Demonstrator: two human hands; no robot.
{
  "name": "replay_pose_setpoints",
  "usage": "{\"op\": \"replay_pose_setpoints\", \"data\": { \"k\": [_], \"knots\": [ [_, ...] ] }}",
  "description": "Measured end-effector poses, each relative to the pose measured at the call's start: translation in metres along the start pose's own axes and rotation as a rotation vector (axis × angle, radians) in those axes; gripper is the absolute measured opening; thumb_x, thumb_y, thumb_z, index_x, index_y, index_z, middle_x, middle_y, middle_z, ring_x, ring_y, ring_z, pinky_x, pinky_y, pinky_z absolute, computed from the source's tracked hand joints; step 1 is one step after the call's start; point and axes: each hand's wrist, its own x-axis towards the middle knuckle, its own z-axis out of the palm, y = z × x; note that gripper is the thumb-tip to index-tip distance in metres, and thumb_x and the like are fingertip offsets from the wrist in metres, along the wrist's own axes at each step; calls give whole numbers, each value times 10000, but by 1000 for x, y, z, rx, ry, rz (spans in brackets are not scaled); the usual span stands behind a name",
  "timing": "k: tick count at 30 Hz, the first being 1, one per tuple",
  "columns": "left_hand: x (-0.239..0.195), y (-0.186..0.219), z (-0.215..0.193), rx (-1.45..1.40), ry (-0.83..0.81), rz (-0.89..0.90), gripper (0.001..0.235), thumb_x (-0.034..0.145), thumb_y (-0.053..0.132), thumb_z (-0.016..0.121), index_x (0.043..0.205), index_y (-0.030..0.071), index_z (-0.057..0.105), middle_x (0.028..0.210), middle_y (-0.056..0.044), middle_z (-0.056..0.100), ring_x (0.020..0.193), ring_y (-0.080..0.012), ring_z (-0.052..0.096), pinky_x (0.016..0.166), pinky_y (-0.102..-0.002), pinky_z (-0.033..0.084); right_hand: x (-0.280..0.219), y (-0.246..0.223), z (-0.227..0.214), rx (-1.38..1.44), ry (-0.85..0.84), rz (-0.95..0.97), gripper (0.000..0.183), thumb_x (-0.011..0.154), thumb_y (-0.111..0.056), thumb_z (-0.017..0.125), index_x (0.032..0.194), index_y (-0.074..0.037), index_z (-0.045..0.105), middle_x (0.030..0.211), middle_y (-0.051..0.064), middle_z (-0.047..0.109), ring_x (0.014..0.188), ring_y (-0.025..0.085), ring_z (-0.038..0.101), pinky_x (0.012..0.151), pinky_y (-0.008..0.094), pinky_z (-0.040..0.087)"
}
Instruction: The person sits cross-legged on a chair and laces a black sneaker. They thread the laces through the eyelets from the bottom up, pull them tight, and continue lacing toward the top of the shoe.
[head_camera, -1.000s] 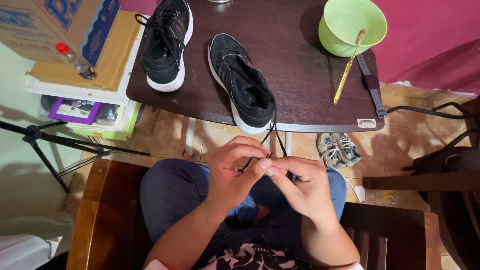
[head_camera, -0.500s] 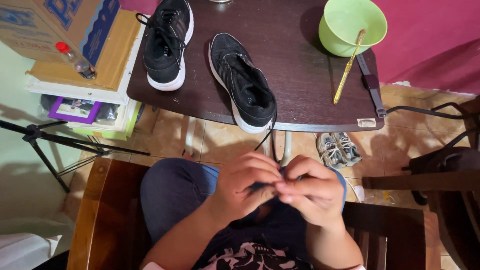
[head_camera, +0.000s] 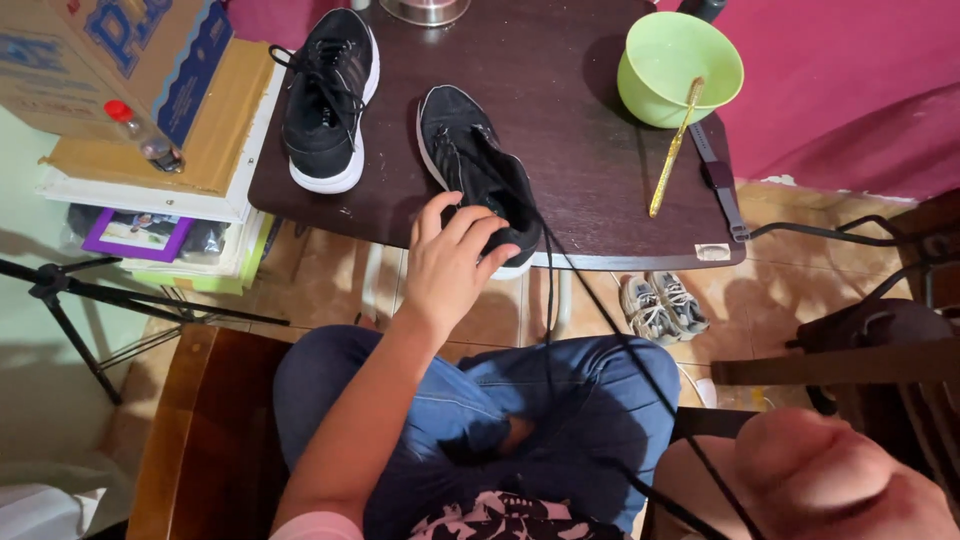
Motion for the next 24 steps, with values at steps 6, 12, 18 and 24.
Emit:
{"op": "replay_pose_setpoints", "data": {
  "k": [6,12,18,24],
  "knots": [
    [-5,-13,31,71,106,4,343,948,577,623,1024,247,676,1033,57,599,1206,-290,475,963,-468,435,26,42,-33,143,-224,-224,135,864,-237,625,793,-191,520,668,-10,405,687,174,511,587,341,464],
    [-3,-11,31,79,95,30,383,957,599,581,1005,227,659,1002,32,571,1168,-319,457,937,-495,418,28,97,-98,267,-435,-456,62,885,-222,676,945,-235,665,734,-14,517,814,238,714,722,442,666],
    [-18,8,7,-34,30,47,314,958,546,604,1037,258,697,1022,38,590,1199,-317,454,985,-454,428,42,169,-48,301,-215,-221,113,990,-66,680,884,-87,649,880,105,549,728,326,768,600,391,682],
    [-40,31,-21,-164,26,77,263,929,490,682,1021,245,709,1017,33,603,1171,-348,478,1052,-418,418,58,250,-5,62,-403,13,120,991,14,623,1048,97,689,945,215,636,625,245,706,571,385,569]
  ]
}}
